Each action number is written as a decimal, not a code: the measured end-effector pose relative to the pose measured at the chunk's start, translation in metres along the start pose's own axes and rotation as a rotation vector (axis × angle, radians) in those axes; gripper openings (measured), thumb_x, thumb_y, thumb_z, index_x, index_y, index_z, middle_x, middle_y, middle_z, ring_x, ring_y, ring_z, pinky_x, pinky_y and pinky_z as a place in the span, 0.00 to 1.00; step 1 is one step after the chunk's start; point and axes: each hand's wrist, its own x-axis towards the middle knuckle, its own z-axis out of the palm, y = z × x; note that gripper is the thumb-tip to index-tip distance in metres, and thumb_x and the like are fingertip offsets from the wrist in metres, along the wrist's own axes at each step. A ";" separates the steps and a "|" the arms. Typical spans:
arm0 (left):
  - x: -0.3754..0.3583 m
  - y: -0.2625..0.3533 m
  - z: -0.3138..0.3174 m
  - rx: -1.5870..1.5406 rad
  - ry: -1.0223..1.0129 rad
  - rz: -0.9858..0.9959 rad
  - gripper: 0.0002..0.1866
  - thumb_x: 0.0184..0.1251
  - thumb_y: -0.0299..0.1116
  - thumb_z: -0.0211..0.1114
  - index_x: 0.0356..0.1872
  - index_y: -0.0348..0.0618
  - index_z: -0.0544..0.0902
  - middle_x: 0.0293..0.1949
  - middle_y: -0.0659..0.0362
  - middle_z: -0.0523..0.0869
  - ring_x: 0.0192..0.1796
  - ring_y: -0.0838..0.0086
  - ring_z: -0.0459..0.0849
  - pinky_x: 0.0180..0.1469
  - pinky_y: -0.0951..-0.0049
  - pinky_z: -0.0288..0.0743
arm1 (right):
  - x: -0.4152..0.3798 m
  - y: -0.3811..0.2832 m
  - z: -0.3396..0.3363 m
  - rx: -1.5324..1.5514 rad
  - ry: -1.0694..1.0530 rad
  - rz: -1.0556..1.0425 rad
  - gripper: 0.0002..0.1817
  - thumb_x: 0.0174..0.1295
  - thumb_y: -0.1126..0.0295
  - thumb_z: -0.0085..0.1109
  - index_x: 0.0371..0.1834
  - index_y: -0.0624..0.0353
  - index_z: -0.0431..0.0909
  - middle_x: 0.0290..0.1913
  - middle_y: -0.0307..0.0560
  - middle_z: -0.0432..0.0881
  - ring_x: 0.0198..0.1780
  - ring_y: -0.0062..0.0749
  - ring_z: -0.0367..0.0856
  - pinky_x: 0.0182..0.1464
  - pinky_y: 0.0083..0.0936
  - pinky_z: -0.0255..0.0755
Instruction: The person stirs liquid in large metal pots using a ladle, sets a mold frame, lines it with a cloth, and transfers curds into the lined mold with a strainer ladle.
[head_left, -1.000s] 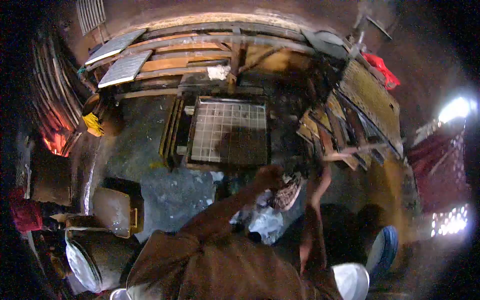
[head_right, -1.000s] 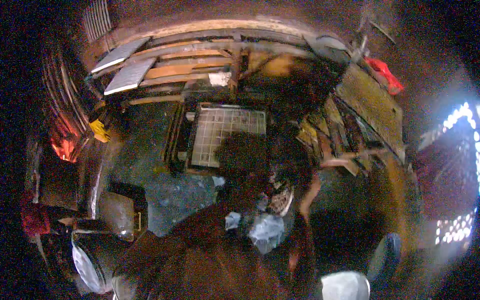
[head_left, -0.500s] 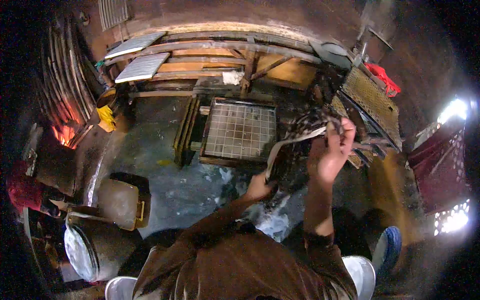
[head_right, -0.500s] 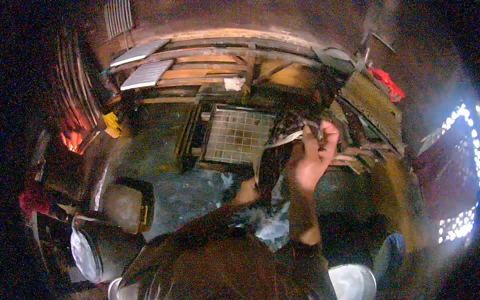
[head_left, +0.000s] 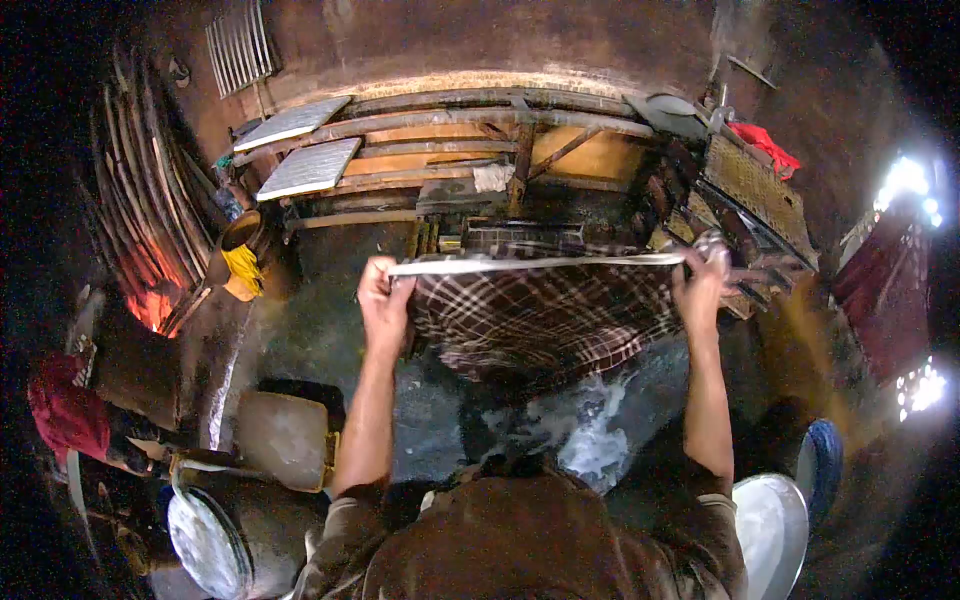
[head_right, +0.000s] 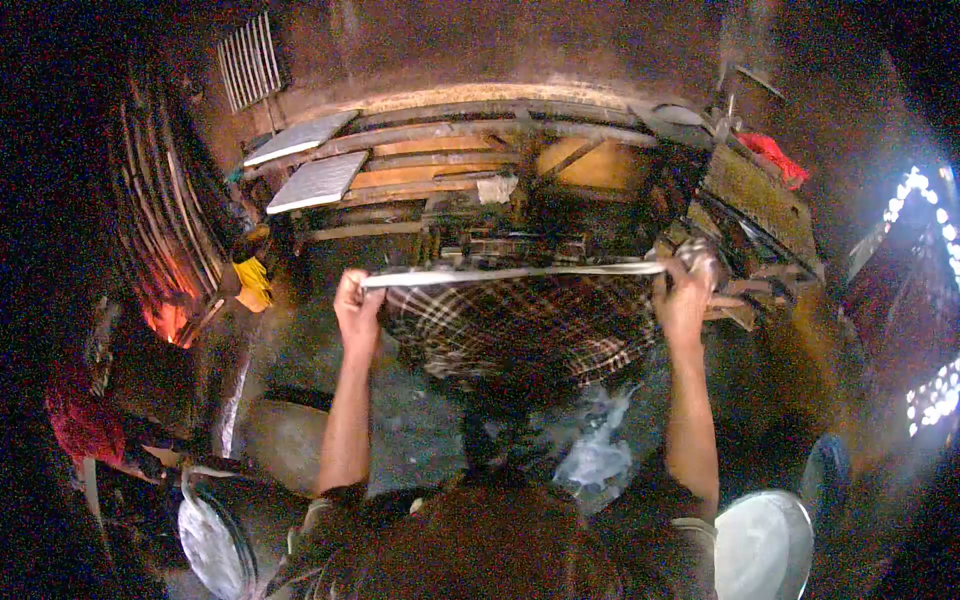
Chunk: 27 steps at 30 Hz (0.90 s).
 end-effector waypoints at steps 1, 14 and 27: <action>0.013 0.008 -0.016 0.144 -0.088 0.094 0.10 0.53 0.19 0.64 0.33 0.42 0.72 0.26 0.69 0.71 0.29 0.87 0.66 0.30 0.84 0.61 | -0.016 -0.001 0.012 -0.043 0.053 -0.065 0.16 0.45 0.76 0.63 0.41 0.54 0.79 0.41 0.63 0.78 0.50 0.57 0.74 0.57 0.48 0.59; 0.101 0.050 -0.147 1.100 -0.465 0.208 0.12 0.41 0.26 0.66 0.32 0.47 0.86 0.33 0.54 0.86 0.35 0.62 0.85 0.40 0.70 0.78 | -0.008 -0.009 -0.025 0.517 -0.013 0.055 0.12 0.44 0.83 0.54 0.34 0.60 0.71 0.35 0.46 0.79 0.39 0.34 0.78 0.45 0.29 0.69; 0.159 0.028 -0.282 0.906 -0.194 0.043 0.09 0.47 0.20 0.59 0.30 0.35 0.84 0.25 0.56 0.85 0.28 0.80 0.81 0.35 0.76 0.74 | 0.053 0.042 -0.134 -0.319 -0.207 -0.015 0.18 0.45 0.83 0.53 0.43 0.63 0.78 0.40 0.55 0.82 0.47 0.45 0.80 0.51 0.32 0.70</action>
